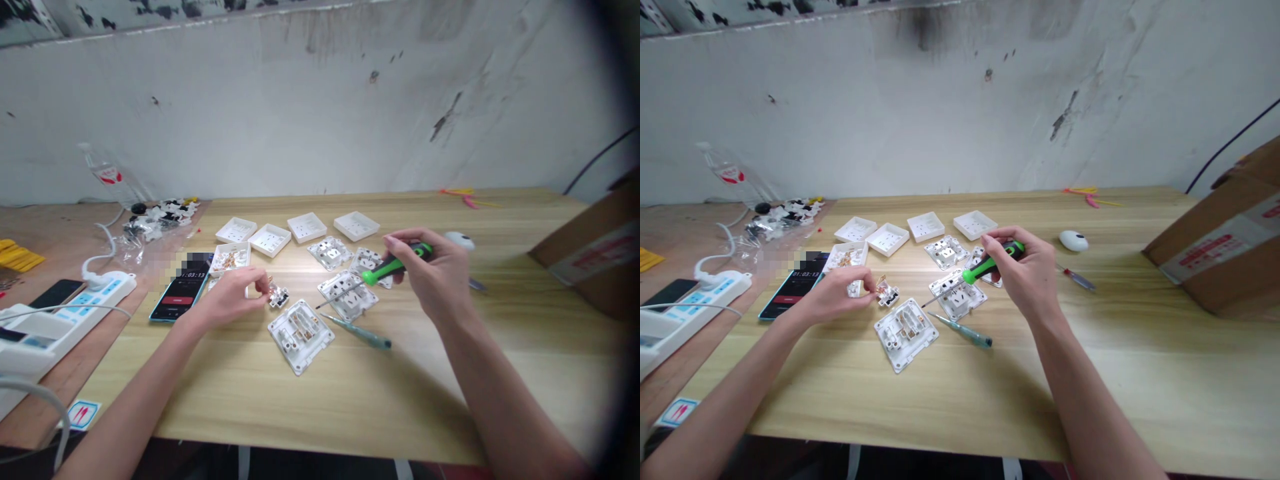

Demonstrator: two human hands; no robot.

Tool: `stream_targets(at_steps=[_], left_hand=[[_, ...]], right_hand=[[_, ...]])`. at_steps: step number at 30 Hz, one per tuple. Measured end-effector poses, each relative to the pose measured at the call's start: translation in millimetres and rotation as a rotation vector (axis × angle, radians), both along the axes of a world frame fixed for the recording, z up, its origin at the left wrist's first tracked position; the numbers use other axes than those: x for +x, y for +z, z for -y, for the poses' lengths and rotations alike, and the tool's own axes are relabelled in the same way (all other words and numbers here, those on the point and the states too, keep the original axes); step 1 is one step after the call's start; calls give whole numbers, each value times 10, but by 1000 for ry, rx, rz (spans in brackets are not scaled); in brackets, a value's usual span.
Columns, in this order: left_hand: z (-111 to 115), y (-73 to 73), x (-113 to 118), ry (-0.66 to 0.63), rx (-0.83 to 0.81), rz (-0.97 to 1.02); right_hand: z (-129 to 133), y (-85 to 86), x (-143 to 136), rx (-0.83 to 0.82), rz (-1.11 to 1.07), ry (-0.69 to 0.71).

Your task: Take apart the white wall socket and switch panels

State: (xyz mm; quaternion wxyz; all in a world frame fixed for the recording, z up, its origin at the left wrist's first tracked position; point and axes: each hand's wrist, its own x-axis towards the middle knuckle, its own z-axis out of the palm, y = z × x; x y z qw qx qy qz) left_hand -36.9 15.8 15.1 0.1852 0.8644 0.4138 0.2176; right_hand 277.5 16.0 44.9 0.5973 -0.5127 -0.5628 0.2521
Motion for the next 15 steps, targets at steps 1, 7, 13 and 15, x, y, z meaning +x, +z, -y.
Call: stream_targets(at_steps=[1, 7, 13, 15], left_hand=[[4, 3, 49, -20, -17, 24], [25, 30, 347, -123, -121, 105], [25, 38, 400, -55, -218, 157], [35, 35, 415, -79, -223, 153]], right_hand=[[1, 3, 5, 1, -1, 2], [-4, 36, 39, 6, -21, -27], [3, 43, 67, 14, -29, -24], [12, 52, 63, -4, -17, -14]])
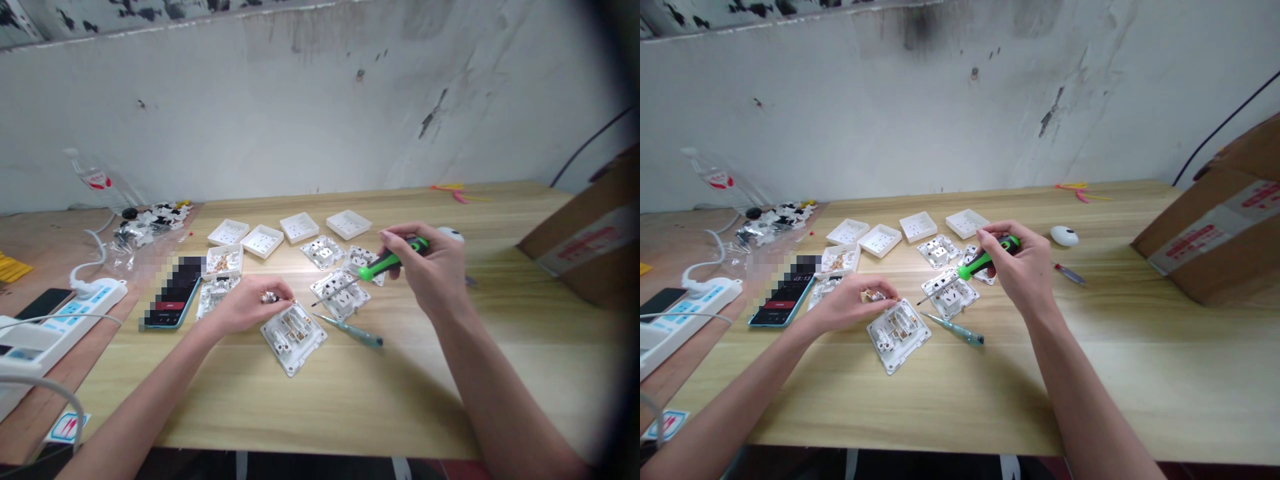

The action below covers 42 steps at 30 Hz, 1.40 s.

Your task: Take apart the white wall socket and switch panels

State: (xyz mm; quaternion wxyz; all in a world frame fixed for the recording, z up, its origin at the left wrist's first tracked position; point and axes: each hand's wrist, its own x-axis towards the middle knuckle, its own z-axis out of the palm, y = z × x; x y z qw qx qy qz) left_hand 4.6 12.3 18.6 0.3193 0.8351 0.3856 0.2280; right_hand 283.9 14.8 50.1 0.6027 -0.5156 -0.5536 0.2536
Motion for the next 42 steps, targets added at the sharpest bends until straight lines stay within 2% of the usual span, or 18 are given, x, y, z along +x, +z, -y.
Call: stream_targets(at_steps=[3, 9, 13, 19, 24, 32, 37, 42], left_hand=[[11, 0, 28, -19, 41, -5], [9, -36, -5, 37, 57, -13], [7, -71, -38, 6, 75, -17], [12, -107, -44, -73, 136, -71], [30, -152, -3, -82, 217, -136], [82, -99, 127, -87, 260, -197], [102, -129, 202, -79, 265, -191], [-1, -61, 110, -45, 331, -202]], right_hand=[[12, 9, -15, -14, 19, 15], [34, 6, -63, -27, 19, 52], [47, -21, -107, -35, 61, 59], [41, -75, -136, 37, 63, 44], [37, -85, -135, 53, 57, 43], [76, -41, -150, 85, 27, 23], [106, 5, -160, 111, 7, -6], [111, 26, -149, 147, -3, -34]])
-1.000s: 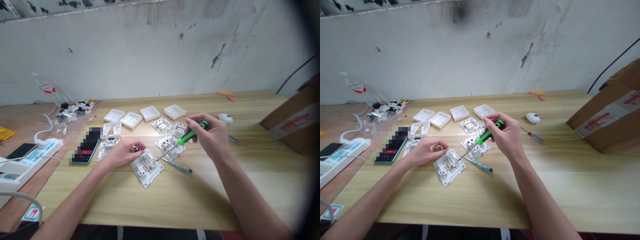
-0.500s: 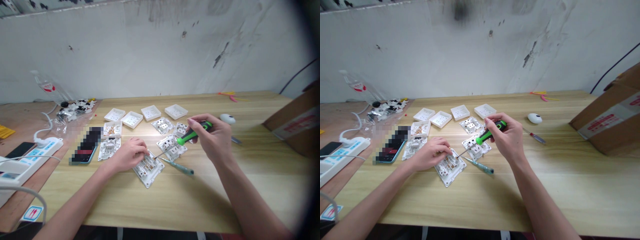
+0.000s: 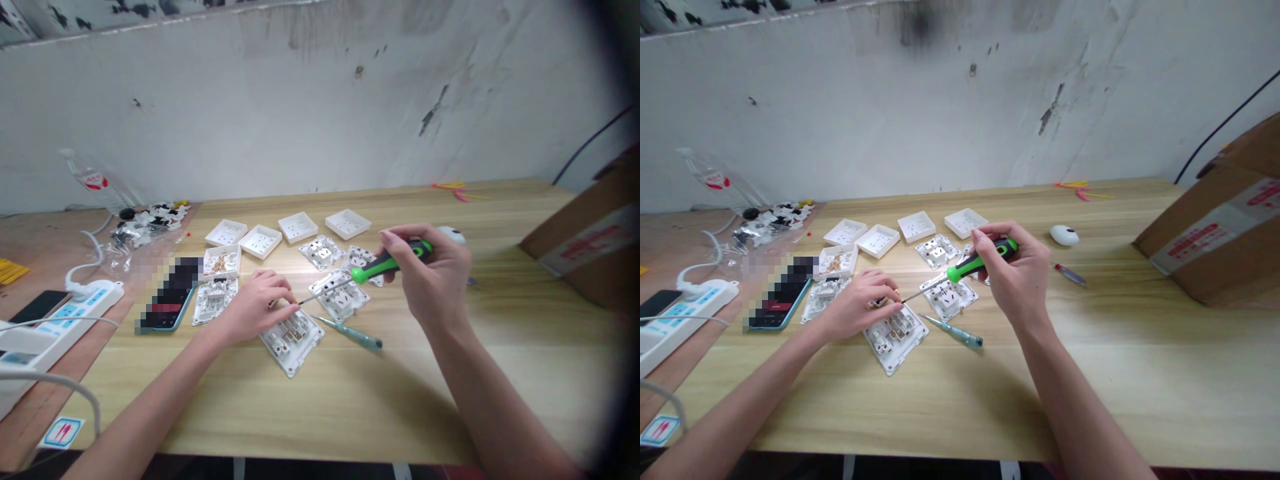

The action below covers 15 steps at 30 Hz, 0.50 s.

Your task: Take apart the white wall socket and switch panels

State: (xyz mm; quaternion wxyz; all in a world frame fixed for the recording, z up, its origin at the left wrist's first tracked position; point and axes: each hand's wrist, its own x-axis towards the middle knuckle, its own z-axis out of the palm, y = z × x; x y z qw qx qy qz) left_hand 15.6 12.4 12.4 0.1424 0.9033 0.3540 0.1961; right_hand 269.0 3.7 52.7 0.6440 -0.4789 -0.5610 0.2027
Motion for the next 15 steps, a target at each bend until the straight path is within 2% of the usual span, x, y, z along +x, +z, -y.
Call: stream_targets(at_steps=[2, 5, 7, 9, 12, 15], left_hand=[[-169, 62, -96, 83, 74, -33], [-538, 133, -252, 256, 191, -93], [-766, 147, -336, 295, 210, -138], [-899, 142, -389, 289, 216, -165], [-862, 131, -403, 267, 212, -144], [-635, 133, -345, 205, 155, -29]], right_hand=[[-4, -3, 7, 8, -9, -8], [-16, -20, 14, 14, -9, -7], [-25, -34, 19, 11, -2, -8], [-33, -44, 25, 2, 0, -8], [-37, -47, 29, -7, -5, -4], [-34, -44, 18, -12, -6, -6]])
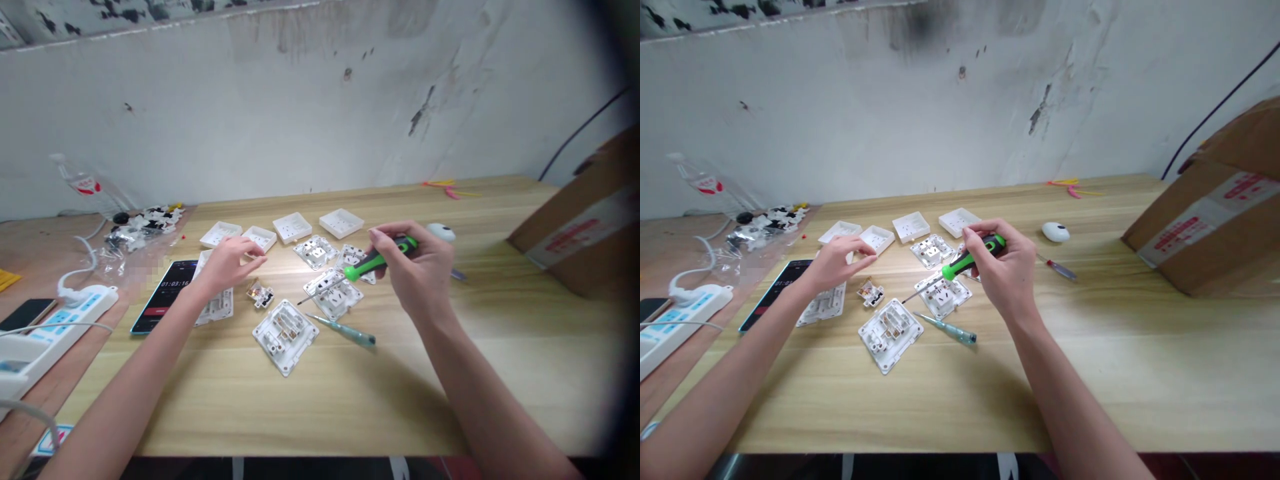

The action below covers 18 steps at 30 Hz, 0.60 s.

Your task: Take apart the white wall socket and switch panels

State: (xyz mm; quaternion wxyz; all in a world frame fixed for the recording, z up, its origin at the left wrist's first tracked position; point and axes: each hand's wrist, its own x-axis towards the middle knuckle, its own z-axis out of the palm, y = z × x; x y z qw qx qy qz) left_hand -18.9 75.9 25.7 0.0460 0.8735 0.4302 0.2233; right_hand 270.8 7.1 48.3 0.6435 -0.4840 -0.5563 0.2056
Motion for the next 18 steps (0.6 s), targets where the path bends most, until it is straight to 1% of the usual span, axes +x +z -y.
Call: stream_targets(at_steps=[3, 5, 11, 15, 18], left_hand=[[220, -14, 109, -52, -1, 74], [307, -44, 186, -70, -17, 95], [419, -131, 327, -107, -172, 205], [480, -136, 353, -90, -270, 248], [484, -159, 352, -77, -353, 284]], right_hand=[[2, -6, -15, -11, 18, 2], [0, -14, -18, -20, 31, 7], [-28, -25, 19, -21, 33, -11], [-60, -36, 60, -8, 31, -42], [-80, -45, 83, -2, 20, -53]])
